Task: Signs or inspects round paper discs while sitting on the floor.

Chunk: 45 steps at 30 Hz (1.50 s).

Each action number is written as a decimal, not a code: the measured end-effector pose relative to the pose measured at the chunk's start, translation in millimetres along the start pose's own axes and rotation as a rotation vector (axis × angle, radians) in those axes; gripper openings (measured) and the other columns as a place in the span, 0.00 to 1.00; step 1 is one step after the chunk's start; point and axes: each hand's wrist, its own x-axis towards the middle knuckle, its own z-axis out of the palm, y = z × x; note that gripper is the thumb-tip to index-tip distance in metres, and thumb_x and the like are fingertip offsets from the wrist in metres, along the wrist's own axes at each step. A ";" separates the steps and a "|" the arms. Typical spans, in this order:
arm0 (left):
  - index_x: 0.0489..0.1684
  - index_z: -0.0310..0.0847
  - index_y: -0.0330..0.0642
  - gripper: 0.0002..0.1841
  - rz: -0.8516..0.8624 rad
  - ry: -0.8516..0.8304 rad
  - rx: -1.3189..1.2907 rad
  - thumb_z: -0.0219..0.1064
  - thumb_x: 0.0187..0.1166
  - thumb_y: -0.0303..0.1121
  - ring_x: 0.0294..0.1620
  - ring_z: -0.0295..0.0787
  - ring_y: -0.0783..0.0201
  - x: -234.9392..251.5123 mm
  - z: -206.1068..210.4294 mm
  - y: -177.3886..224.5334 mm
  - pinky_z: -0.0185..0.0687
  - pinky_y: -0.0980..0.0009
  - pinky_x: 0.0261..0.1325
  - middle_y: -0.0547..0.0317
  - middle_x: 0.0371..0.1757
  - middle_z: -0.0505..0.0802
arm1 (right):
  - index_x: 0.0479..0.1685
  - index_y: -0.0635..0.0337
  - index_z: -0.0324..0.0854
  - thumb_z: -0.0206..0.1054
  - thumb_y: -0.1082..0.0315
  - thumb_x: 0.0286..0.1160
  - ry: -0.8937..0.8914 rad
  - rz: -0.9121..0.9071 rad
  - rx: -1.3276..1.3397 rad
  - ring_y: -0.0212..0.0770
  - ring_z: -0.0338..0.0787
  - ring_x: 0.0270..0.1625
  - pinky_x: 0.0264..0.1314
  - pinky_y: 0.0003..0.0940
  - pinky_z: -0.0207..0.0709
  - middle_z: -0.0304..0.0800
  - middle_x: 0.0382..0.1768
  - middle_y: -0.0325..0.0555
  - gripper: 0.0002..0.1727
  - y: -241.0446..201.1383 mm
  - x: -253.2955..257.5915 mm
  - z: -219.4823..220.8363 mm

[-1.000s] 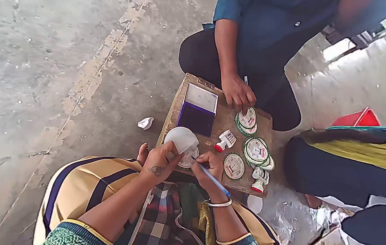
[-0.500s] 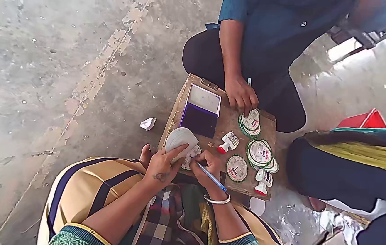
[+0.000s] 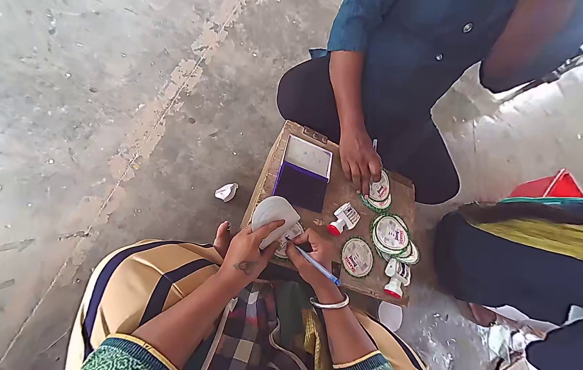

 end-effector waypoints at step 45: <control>0.63 0.90 0.41 0.20 -0.006 0.020 0.004 0.73 0.70 0.26 0.56 0.95 0.49 -0.9 2.0 -1.4 0.75 0.41 0.64 0.47 0.54 0.97 | 0.22 0.61 0.82 0.72 0.73 0.57 0.119 0.064 0.076 0.15 0.82 0.28 0.33 0.12 0.74 0.87 0.24 0.33 0.04 -1.3 2.8 8.7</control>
